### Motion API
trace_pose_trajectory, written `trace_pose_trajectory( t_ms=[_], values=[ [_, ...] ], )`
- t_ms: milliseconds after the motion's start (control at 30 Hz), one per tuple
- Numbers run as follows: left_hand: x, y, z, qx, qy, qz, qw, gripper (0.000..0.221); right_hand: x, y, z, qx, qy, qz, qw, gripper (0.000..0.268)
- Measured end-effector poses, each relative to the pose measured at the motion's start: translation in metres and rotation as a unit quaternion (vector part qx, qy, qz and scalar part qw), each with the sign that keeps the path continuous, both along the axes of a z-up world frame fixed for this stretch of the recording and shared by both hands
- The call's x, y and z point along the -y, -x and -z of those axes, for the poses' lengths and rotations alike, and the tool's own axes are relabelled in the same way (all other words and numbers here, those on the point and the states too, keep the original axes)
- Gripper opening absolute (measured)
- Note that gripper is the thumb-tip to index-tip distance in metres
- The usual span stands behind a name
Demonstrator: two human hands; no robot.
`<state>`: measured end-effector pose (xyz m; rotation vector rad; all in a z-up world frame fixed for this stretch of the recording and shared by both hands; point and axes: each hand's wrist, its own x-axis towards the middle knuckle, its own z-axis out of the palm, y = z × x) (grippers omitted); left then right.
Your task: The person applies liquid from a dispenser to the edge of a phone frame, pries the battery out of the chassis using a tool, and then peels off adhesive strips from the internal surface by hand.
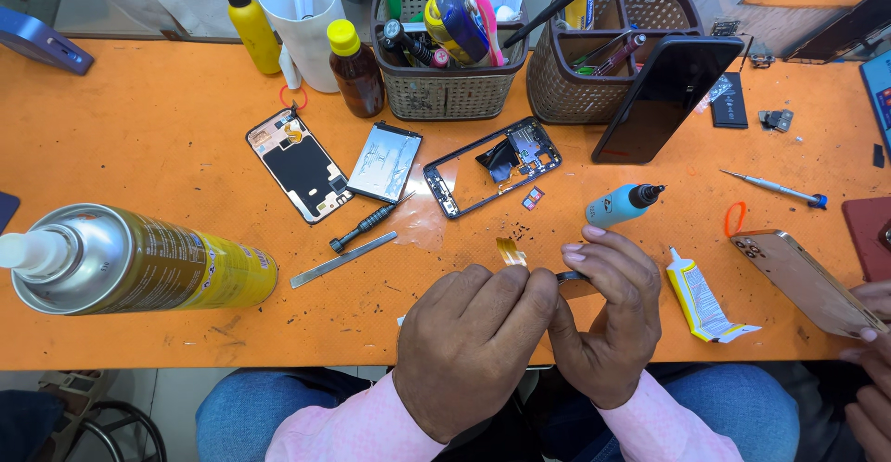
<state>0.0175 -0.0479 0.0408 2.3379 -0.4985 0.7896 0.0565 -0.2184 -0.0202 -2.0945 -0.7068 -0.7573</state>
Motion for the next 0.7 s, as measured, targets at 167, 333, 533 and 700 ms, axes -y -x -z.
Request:
trace_pose_trajectory(
  t_ms=[167,333,533,700],
  values=[
    [0.0002,0.0018,-0.0014,-0.005,-0.004,-0.003,1.000,0.023,-0.0002,0.0006,0.0020,0.001,-0.009,-0.001,1.000,0.039],
    [-0.0029,0.0018,-0.0006,-0.005,-0.013,0.010,1.000,0.023,0.0001,0.0015,0.0027,-0.002,-0.019,-0.011,1.000,0.039],
    [-0.0054,0.0028,-0.0012,-0.006,-0.006,0.025,1.000,0.026,0.0005,0.0012,0.0040,-0.001,-0.031,-0.023,0.999,0.039],
    [-0.0068,0.0043,-0.0023,0.002,-0.012,0.044,0.999,0.027,0.0034,0.0000,0.0074,-0.003,-0.051,-0.050,0.997,0.039]
  ],
)
